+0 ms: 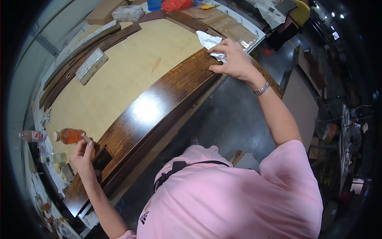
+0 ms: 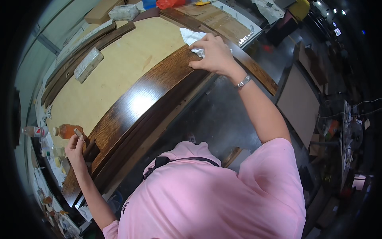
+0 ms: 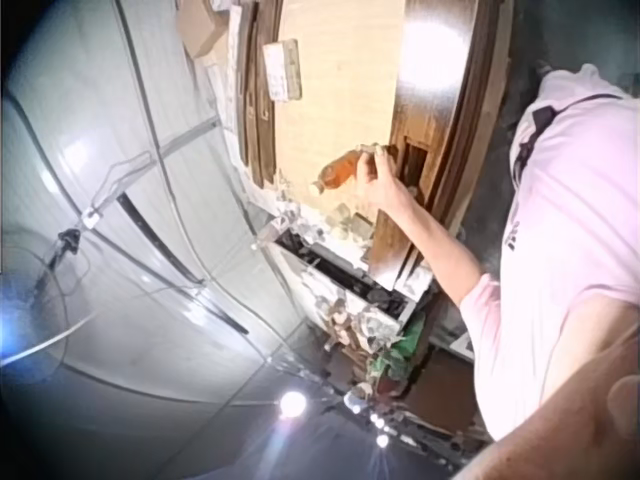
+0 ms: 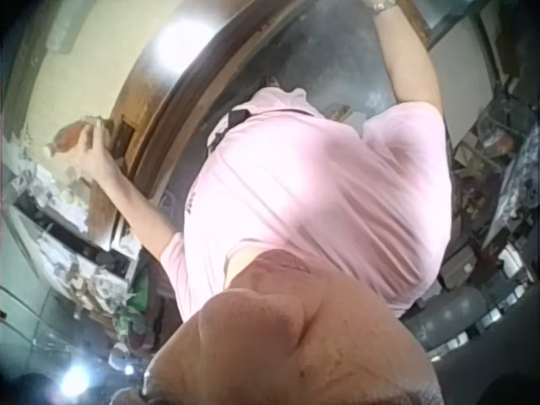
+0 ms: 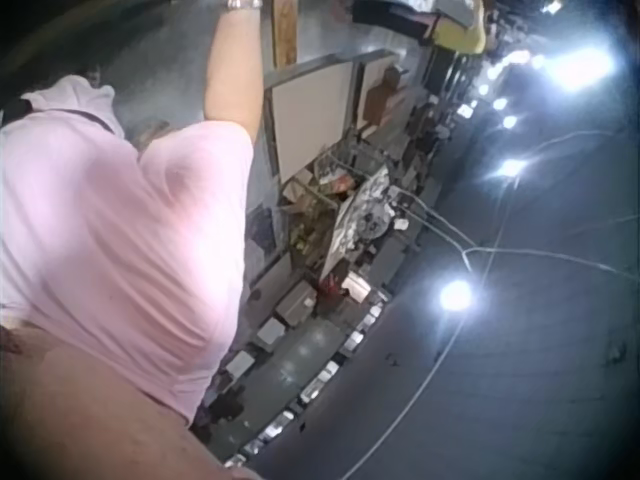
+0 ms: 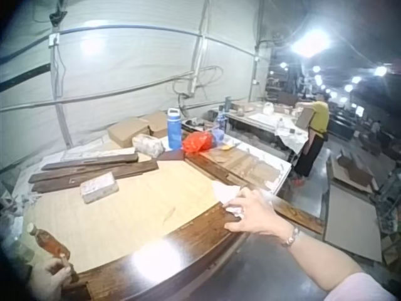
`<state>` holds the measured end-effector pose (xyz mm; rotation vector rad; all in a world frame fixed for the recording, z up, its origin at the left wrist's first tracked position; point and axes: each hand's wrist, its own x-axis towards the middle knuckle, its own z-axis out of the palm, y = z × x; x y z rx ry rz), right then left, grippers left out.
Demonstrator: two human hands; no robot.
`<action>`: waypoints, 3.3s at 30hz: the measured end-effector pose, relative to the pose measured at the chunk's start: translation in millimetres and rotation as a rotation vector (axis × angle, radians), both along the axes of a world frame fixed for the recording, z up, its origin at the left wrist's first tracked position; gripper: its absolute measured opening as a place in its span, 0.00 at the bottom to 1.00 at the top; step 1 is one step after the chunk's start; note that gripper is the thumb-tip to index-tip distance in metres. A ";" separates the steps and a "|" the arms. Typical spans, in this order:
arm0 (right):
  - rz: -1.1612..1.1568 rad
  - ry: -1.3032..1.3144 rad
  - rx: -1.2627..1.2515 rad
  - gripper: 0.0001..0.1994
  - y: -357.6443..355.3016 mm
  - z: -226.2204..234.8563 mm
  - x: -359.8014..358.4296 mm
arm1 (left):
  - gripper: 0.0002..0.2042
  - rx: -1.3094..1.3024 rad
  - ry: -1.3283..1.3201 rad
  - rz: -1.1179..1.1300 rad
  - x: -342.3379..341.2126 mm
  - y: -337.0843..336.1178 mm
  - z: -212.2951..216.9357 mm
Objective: The person applies liquid from a bottle onto a cloth and wipes wooden boards. The person then rubs the wooden board with a small block and scrapes its edge with a small blade while wiping with the cloth.
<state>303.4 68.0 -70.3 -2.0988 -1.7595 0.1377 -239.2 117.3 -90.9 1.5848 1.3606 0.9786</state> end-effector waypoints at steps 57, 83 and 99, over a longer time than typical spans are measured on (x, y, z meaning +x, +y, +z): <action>-0.007 0.151 -0.197 0.31 18.8 17.2 6.8 | 0.08 0.064 0.021 -0.020 2.3 -3.0 -5.1; 0.140 0.431 -0.160 0.24 23.0 -14.7 15.0 | 0.14 -0.095 0.609 1.157 -308.2 -211.5 -74.2; 0.028 0.103 0.083 0.15 13.2 -26.2 -22.6 | 0.21 -0.135 0.769 0.889 -298.0 -176.6 -164.7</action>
